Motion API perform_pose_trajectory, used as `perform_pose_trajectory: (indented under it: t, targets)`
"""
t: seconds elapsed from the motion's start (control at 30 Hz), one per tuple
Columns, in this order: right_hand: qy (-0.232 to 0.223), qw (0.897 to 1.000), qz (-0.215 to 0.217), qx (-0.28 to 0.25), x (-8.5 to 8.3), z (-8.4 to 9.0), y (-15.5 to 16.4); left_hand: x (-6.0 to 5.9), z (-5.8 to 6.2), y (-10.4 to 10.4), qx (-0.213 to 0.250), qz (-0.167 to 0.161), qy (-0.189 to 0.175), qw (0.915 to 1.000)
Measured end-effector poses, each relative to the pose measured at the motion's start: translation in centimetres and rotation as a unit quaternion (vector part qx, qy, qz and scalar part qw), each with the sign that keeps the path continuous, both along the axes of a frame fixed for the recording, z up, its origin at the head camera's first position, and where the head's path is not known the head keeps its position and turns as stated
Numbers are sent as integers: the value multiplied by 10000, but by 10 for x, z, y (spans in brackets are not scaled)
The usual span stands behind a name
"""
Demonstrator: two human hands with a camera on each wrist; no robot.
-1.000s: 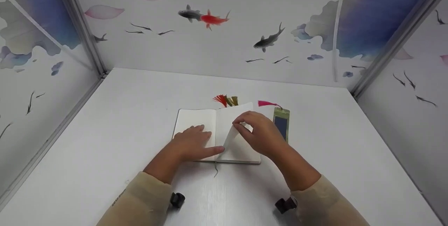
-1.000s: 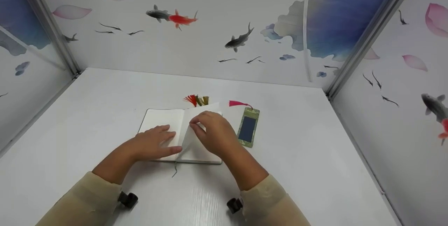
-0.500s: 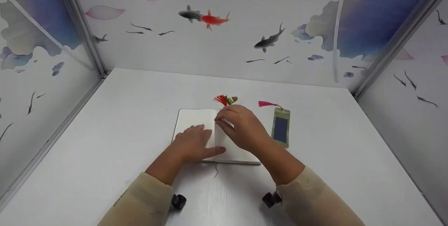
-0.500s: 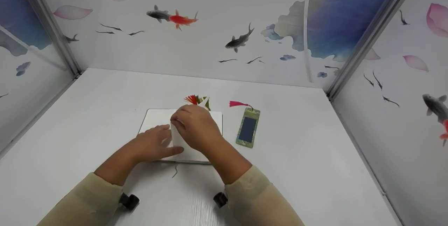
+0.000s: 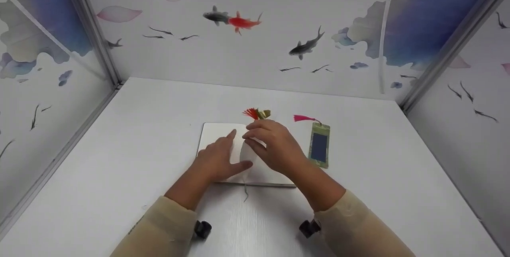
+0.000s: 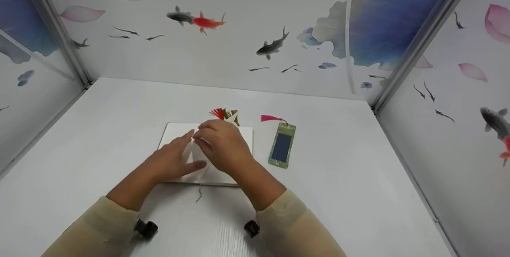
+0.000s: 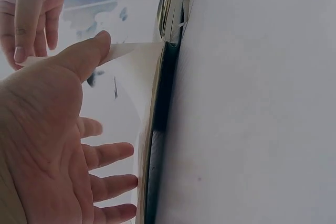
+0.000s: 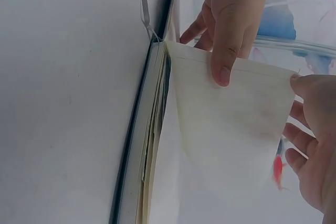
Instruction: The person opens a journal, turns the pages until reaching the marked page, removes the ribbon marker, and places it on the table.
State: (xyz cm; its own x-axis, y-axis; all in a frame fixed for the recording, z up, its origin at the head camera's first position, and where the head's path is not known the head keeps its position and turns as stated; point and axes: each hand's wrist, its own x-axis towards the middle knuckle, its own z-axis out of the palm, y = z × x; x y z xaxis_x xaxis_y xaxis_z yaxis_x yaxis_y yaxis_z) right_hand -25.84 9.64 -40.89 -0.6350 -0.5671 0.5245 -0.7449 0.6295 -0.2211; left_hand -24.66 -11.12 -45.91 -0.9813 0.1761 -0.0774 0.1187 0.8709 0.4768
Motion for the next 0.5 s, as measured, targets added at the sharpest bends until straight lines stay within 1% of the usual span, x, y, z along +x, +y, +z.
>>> perform_pose_trajectory:
  t: [0.13, 0.23, 0.37, 0.5]
  targets:
    - [-257, 9995, -174, 8, 0, -4, 5, -2, -1, 2, 128, 332, 181, 9992]
    - [-499, 9982, -337, 27, -1, -7, 10, -3, -1, 2, 203, 473, 364, 9980]
    - [-1063, 9922, -640, 93, -5, -9, 17, -3, 0, 1, 125, 451, 792, 9958]
    - [-1586, 9830, -917, 151, -12, -14, 25, -1, 2, 1, -122, 333, 1178, 9924]
